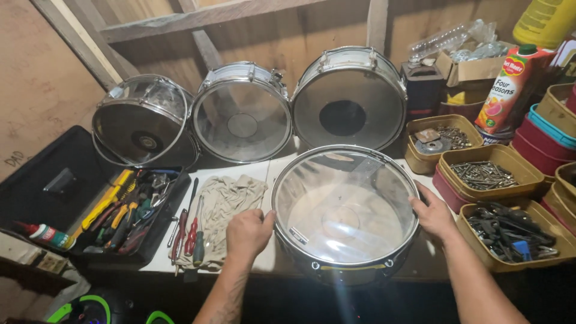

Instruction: The person uses a drum key to tighten the tension rods on a snare drum. They systematically turn each rod around the drum's rim to adjust the drumhead tension.

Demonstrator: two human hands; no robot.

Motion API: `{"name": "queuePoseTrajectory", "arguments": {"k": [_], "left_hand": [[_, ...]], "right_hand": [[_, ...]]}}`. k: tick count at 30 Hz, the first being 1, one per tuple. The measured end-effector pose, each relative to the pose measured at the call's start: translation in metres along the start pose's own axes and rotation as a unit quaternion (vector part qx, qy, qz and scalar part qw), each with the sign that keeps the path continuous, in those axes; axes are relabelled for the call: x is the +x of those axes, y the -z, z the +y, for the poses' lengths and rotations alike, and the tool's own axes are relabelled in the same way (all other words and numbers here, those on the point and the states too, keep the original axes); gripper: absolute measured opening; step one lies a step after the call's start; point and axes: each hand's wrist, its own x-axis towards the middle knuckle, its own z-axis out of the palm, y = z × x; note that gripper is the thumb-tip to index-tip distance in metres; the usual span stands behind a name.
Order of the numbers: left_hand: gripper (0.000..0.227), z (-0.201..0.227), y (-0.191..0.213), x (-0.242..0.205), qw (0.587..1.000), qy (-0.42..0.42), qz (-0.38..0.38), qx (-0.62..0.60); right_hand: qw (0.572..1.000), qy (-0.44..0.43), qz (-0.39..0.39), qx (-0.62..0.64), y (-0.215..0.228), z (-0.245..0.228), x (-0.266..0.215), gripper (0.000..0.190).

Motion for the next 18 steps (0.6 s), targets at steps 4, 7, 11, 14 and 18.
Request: {"name": "queuePoseTrajectory", "arguments": {"k": [4,7,11,14,18], "left_hand": [[0.042,-0.002,-0.021,0.028,0.986,0.121,-0.067,-0.090],[0.035,-0.021,-0.044,0.040,0.956,0.171,-0.061,-0.230],[0.034,0.013,0.004,-0.011,0.958,0.184,-0.096,-0.199],[0.046,0.029,0.015,-0.030,0.981,0.131,-0.074,-0.125],[0.053,0.022,0.004,-0.013,0.998,-0.016,-0.014,-0.065]], "right_hand": [[1.000,-0.001,-0.007,-0.014,0.000,-0.005,-0.004,0.059],[1.000,0.005,-0.004,-0.010,0.001,-0.009,-0.005,0.059],[1.000,0.006,-0.008,-0.012,0.002,-0.007,-0.007,0.060],[0.999,0.043,-0.004,-0.001,-0.001,0.007,0.000,0.059],[0.998,0.058,-0.009,-0.014,0.000,0.008,0.000,0.059]]}}
